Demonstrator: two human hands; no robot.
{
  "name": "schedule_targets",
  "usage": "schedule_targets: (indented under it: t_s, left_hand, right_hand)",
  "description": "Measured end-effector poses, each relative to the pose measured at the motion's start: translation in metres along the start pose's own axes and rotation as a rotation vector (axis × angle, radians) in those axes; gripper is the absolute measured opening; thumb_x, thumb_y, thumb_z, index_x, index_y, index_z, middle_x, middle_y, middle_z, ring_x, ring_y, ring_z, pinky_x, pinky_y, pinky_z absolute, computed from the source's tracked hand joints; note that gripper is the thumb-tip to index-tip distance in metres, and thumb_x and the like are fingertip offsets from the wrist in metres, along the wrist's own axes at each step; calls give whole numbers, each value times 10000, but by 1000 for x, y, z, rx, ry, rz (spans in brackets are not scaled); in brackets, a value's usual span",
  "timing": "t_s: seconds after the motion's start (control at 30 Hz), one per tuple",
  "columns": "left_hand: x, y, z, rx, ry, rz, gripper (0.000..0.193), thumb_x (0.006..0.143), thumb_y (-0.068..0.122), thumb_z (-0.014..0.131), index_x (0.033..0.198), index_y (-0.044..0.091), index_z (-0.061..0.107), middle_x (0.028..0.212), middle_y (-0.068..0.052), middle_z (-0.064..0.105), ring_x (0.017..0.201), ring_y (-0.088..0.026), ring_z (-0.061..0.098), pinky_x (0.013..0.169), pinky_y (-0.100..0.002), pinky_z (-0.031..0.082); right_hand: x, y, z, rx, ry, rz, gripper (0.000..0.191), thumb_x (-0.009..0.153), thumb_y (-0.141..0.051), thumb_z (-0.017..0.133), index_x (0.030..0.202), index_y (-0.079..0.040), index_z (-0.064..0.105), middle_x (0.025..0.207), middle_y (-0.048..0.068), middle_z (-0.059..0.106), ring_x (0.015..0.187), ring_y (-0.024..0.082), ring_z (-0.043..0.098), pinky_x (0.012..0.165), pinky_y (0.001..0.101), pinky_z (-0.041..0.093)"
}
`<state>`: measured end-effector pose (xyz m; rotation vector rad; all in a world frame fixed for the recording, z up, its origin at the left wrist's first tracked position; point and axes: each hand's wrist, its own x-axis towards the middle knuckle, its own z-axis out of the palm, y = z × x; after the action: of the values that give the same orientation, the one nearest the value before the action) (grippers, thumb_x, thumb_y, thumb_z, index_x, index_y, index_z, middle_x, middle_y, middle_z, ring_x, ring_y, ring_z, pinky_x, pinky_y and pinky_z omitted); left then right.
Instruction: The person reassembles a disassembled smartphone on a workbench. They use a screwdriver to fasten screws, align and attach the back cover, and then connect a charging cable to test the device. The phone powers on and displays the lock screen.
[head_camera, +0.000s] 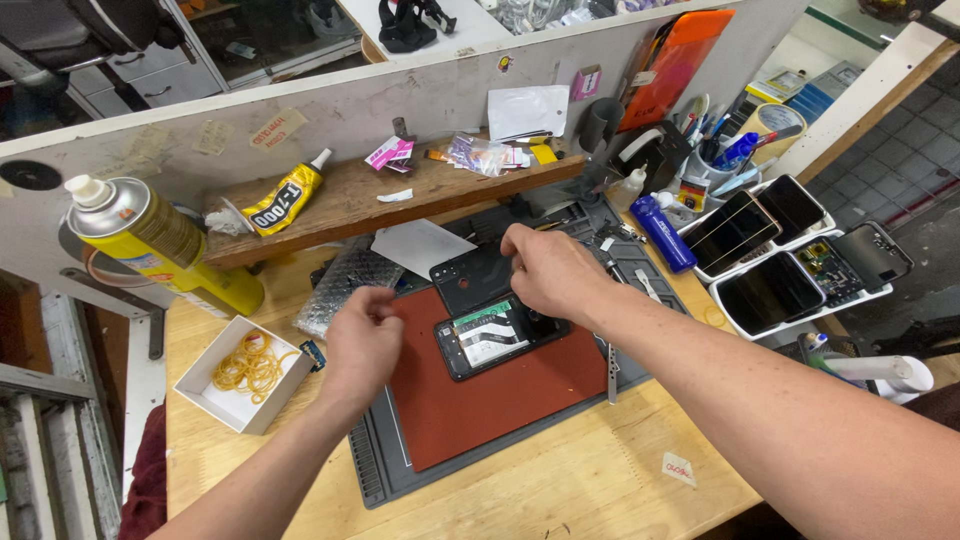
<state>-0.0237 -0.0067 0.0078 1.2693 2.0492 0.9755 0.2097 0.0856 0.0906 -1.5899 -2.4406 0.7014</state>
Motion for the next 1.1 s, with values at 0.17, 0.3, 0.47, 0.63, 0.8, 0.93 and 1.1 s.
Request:
schedule_targets:
  t_s: [0.17, 0.3, 0.47, 0.63, 0.8, 0.93, 1.1]
  left_hand:
    - [1, -33, -34, -103, -61, -253, 271, 900, 92, 630, 1154, 59, 718, 936, -98, 766, 777, -221, 758, 717, -385, 629]
    - [-2, -30, -16, 37, -104, -13, 250, 852, 167, 721, 1073, 65, 778, 932, -100, 792, 813, -225, 770, 785, -371, 604]
    - [-7, -9, 7, 200, -151, 191, 222, 832, 198, 752, 1007, 73, 809, 976, -118, 776, 905, -297, 739, 844, -421, 572]
    - [-9, -1, 10, 314, -182, 215, 152, 844, 169, 704, 924, 84, 802, 1031, -118, 727, 953, -328, 708, 869, -454, 553]
    - [-7, -2, 19, 390, -184, 244, 110, 868, 137, 668, 916, 48, 710, 1037, -161, 676, 953, -368, 681, 863, -487, 536]
    - [-6, -2, 18, 350, -168, 263, 109, 834, 119, 674, 874, 18, 690, 992, -199, 683, 926, -390, 674, 843, -495, 534]
    - [-4, 7, 8, 23, -243, -93, 117, 889, 84, 651, 917, -15, 707, 865, -170, 775, 766, -234, 757, 720, -359, 603]
  right_hand:
    - [5, -2, 0, -163, 4, 62, 271, 910, -155, 610, 1171, -101, 656, 1040, 126, 750, 1030, 333, 699, 898, 471, 545]
    - [9, 2, 3, -54, 11, 108, 343, 866, -110, 603, 1209, -99, 622, 1041, 106, 752, 1033, 318, 697, 897, 460, 542]
    - [12, 5, 3, -34, -3, -35, 313, 844, -126, 634, 1154, -82, 648, 1051, 112, 746, 1041, 305, 704, 900, 444, 550]
    - [6, 1, -2, -140, -67, 94, 263, 933, -244, 658, 1162, -115, 639, 1060, 99, 749, 1045, 311, 695, 896, 462, 542]
    - [-1, -2, -1, -122, -26, 108, 251, 916, -197, 653, 1153, -117, 634, 1084, 87, 739, 1063, 304, 688, 890, 466, 543]
    - [0, 0, 1, -88, -1, 66, 337, 871, -151, 649, 1203, -111, 603, 1095, 96, 729, 1077, 309, 684, 896, 463, 539]
    - [3, 2, 1, 6, 13, 2, 357, 854, -79, 624, 1211, -94, 616, 1106, 99, 740, 1077, 297, 701, 909, 440, 548]
